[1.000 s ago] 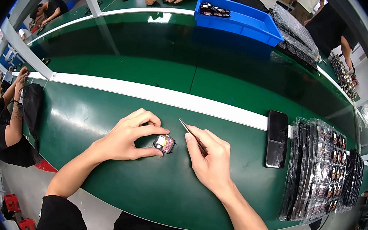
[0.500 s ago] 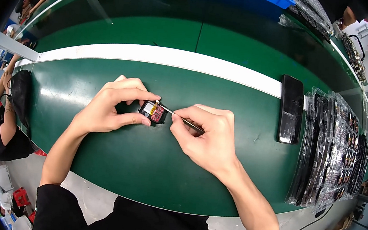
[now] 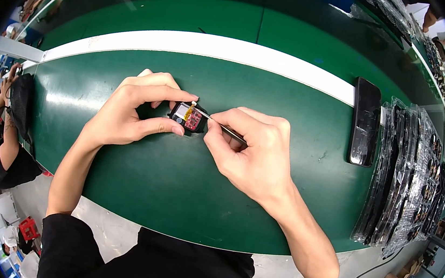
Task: The recorder uses tweezers to assemble small electronic components, likely internal parts of a smartwatch, on a green assembly line table.
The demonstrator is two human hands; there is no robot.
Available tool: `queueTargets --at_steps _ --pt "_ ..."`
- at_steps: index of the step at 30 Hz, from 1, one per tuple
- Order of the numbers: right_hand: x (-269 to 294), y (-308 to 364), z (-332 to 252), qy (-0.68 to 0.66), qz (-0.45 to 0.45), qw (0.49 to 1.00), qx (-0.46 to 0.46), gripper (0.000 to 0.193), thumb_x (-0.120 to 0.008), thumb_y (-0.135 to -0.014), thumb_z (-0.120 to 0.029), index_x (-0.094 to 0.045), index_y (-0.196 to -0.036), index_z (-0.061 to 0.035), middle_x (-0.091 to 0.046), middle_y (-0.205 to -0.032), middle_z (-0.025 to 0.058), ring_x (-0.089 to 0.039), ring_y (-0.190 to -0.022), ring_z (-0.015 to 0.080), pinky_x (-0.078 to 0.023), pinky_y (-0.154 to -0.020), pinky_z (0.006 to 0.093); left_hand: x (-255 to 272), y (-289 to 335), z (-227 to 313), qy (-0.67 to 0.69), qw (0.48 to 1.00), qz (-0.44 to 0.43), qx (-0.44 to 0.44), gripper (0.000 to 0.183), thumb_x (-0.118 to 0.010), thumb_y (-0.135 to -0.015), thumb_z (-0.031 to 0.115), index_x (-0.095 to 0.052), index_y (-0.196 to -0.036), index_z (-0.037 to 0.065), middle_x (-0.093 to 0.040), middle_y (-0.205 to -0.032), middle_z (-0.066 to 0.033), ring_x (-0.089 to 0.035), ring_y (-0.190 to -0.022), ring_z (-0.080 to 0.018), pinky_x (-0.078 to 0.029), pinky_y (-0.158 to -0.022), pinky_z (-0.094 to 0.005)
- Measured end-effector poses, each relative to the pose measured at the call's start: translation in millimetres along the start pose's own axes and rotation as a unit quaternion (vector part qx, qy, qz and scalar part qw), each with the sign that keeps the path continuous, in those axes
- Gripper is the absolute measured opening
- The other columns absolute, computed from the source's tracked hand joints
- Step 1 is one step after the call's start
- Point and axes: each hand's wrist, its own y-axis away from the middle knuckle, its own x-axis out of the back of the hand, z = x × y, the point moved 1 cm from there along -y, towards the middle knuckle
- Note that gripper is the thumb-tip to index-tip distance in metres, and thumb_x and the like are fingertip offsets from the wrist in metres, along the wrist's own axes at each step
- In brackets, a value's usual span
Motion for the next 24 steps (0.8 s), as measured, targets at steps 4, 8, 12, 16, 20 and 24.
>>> queueTargets --at_steps 4,8,12,16,20,24 --pt "1.5 0.4 3.4 0.004 -0.002 1.000 0.020 0.005 -0.083 -0.089 0.002 -0.083 -0.093 0.0015 -0.071 -0.067 0.0062 -0.059 -0.049 0.0089 -0.042 -0.046 0.0279 0.3 0.2 3.6 -0.001 1.000 0.004 0.023 0.057 -0.099 -0.077 0.024 -0.083 -0.130 0.011 -0.071 -0.096 -0.0019 -0.054 -0.079 -0.0187 -0.041 -0.080 -0.0341" --pt "4.0 2.4 5.1 0.025 0.028 0.997 0.062 0.013 -0.085 -0.087 0.004 -0.086 -0.099 0.0009 -0.067 -0.065 0.0035 -0.054 -0.049 0.0068 -0.039 -0.046 0.0267 0.9 -0.8 2.2 0.024 0.999 0.022 0.036 0.052 -0.099 -0.077 0.022 -0.082 -0.124 0.009 -0.068 -0.090 -0.0019 -0.052 -0.075 -0.0179 -0.042 -0.078 -0.0338" --pt "0.6 4.0 7.1 0.063 0.038 0.991 0.109 0.020 -0.087 -0.085 0.005 -0.088 -0.104 -0.0003 -0.063 -0.066 0.0013 -0.051 -0.049 0.0058 -0.036 -0.046 0.0264 -0.8 -1.9 2.7 -0.004 1.000 0.019 0.015 0.046 -0.099 -0.077 0.020 -0.081 -0.117 0.008 -0.067 -0.085 -0.0021 -0.052 -0.074 -0.0176 -0.042 -0.077 -0.0335" --pt "-1.5 3.9 6.8 0.074 0.039 0.989 0.126 0.022 -0.088 -0.084 0.005 -0.087 -0.106 -0.0011 -0.062 -0.067 0.0010 -0.051 -0.049 0.0061 -0.036 -0.046 0.0266 -0.5 -1.6 1.4 -0.005 1.000 0.027 0.015 0.045 -0.099 -0.076 0.020 -0.081 -0.115 0.007 -0.067 -0.083 -0.0017 -0.053 -0.074 -0.0170 -0.041 -0.077 -0.0331" --pt "-3.2 4.2 7.6 0.089 0.039 0.985 0.141 0.023 -0.088 -0.084 0.004 -0.087 -0.106 -0.0018 -0.061 -0.067 0.0008 -0.052 -0.049 0.0070 -0.037 -0.045 0.0275 -0.3 -1.2 2.0 0.003 1.000 0.024 0.020 0.046 -0.100 -0.076 0.020 -0.081 -0.115 0.007 -0.067 -0.083 -0.0016 -0.053 -0.074 -0.0169 -0.041 -0.077 -0.0330" --pt "-4.1 3.6 7.6 0.104 0.043 0.982 0.151 0.022 -0.089 -0.085 0.003 -0.087 -0.106 -0.0025 -0.062 -0.068 0.0012 -0.053 -0.049 0.0086 -0.038 -0.045 0.0288 -1.2 -1.5 0.8 0.003 1.000 0.024 0.011 0.047 -0.100 -0.075 0.020 -0.081 -0.116 0.007 -0.067 -0.084 -0.0017 -0.053 -0.074 -0.0169 -0.041 -0.077 -0.0329"
